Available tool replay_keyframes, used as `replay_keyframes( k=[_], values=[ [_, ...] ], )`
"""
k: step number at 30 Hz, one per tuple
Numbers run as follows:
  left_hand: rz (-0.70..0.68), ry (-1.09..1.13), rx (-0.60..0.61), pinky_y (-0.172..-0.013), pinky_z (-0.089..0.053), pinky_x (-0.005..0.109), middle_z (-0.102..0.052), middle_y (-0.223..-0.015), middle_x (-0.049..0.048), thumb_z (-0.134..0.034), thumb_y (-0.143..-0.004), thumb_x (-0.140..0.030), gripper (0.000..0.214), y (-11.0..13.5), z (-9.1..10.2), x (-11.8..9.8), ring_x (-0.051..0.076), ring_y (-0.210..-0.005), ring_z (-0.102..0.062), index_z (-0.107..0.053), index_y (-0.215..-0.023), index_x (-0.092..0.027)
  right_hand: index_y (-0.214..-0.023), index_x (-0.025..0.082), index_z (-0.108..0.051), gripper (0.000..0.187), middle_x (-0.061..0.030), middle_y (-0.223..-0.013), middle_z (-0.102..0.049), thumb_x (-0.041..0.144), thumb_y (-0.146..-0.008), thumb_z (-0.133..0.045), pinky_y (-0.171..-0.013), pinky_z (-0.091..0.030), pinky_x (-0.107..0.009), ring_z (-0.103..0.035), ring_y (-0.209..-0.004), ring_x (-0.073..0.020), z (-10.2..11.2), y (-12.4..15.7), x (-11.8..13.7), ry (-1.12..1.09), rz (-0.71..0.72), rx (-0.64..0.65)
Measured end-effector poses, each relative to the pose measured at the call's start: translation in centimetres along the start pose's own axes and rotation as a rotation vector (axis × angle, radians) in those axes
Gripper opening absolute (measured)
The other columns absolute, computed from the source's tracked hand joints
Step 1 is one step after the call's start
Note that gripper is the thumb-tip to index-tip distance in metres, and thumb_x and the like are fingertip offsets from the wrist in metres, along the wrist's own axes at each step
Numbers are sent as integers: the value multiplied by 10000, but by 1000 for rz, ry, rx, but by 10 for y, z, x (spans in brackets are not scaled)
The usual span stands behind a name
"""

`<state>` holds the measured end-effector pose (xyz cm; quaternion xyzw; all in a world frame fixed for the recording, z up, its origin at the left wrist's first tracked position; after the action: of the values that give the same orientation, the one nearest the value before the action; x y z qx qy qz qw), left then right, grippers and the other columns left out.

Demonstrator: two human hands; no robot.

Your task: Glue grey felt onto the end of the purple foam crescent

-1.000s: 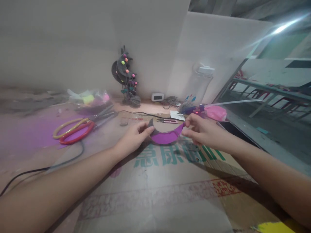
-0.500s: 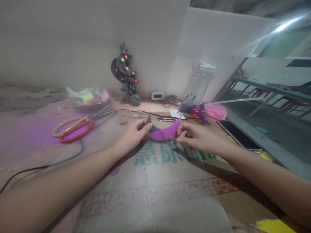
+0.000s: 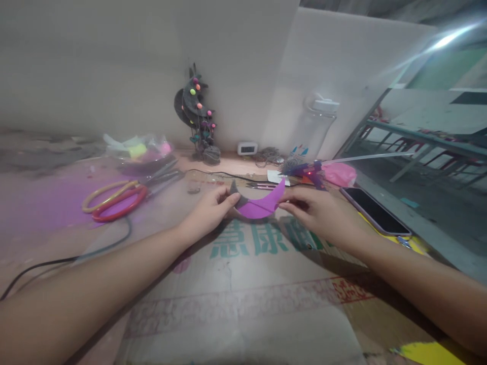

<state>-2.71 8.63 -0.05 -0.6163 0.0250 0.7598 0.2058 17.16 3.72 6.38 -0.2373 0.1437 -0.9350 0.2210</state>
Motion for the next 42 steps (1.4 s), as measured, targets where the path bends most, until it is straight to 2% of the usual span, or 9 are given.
replay_keyframes(
  k=[7, 14, 19, 21, 24, 27, 35, 39, 42],
  values=[
    [6, 13, 106, -518, -335, 230, -527, -598, -36, -530, -859, -401, 236, 1, -7, -1, 121, -557, -464, -564, -786, -179, -824, 204, -674, 165, -28, -780, -668, 339, -866, -589, -651, -428, -281, -591, -699, -159, 28, -8, -16, 171, 135, -200],
    [17, 15, 201, -485, -268, 216, -432, -589, -61, -507, -879, -400, 257, 2, -12, 1, 88, -515, -356, -535, -767, -170, -751, 190, -601, 154, -20, -682, -625, 318, -836, -588, -559, -376, -256, -521, -601, -143, 38, -14, -27, 181, -20, -296],
    [29, 44, 231, -488, -269, 215, -444, -594, -57, -523, -868, -397, 249, 3, -15, -1, 87, -516, -363, -549, -776, -167, -639, 188, -577, 351, 16, -514, -517, 415, -878, -455, -487, -331, -250, -454, -488, -123, 28, -24, -61, 16, -221, -88],
    [31, 56, 232, -482, -266, 216, -459, -603, -52, -523, -866, -400, 241, 3, -15, -1, 90, -511, -366, -567, -809, -170, -656, 184, -620, 358, 0, -561, -577, 414, -874, -453, -511, -359, -255, -495, -519, -133, 26, -26, -70, -12, -266, -52],
    [32, 59, 232, -474, -263, 218, -474, -606, -46, -524, -861, -408, 244, 3, -15, 0, 95, -507, -372, -580, -828, -173, -744, 182, -670, 245, -37, -738, -677, 368, -828, -535, -603, -416, -271, -579, -655, -167, 38, -26, -72, -1, -274, -221],
    [31, 53, 233, -479, -271, 218, -478, -605, -47, -528, -855, -411, 250, 3, -15, -1, 97, -511, -380, -582, -813, -171, -768, 176, -662, 252, -43, -692, -653, 393, -828, -549, -566, -404, -277, -550, -599, -163, 47, -21, -67, -1, -277, -364],
    [37, 37, 262, -488, -286, 215, -457, -593, -54, -546, -832, -439, 283, 6, -16, -7, 89, -510, -370, -573, -770, -164, -798, 191, -603, 218, 1, -689, -602, 396, -845, -549, -460, -354, -251, -437, -467, -91, 1, -10, -39, -362, -299, -87],
    [39, 23, 267, -490, -289, 218, -475, -612, -41, -542, -827, -445, 288, 6, -17, -8, 95, -522, -383, -586, -802, -162, -757, 178, -571, 217, -42, -912, -656, 377, -768, -657, -491, -387, -232, -520, -592, -99, -2, -10, -38, -486, -236, -153],
    [38, 25, 261, -489, -297, 217, -499, -625, -34, -541, -824, -434, 278, 6, -17, -8, 99, -529, -398, -602, -833, -163, -697, 167, -576, 283, -44, -865, -662, 428, -798, -619, -451, -363, -219, -493, -540, -84, -2, -9, -43, -471, -297, -165]
  ],
)
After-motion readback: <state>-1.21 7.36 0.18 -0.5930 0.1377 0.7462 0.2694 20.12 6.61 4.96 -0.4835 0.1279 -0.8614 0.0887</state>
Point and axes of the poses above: each hand's wrist, its own y-axis away from the middle knuckle, its own z-axis out of the back of the hand, x = y × z, the point moved 6 cm from there along -y, towards the middle knuckle
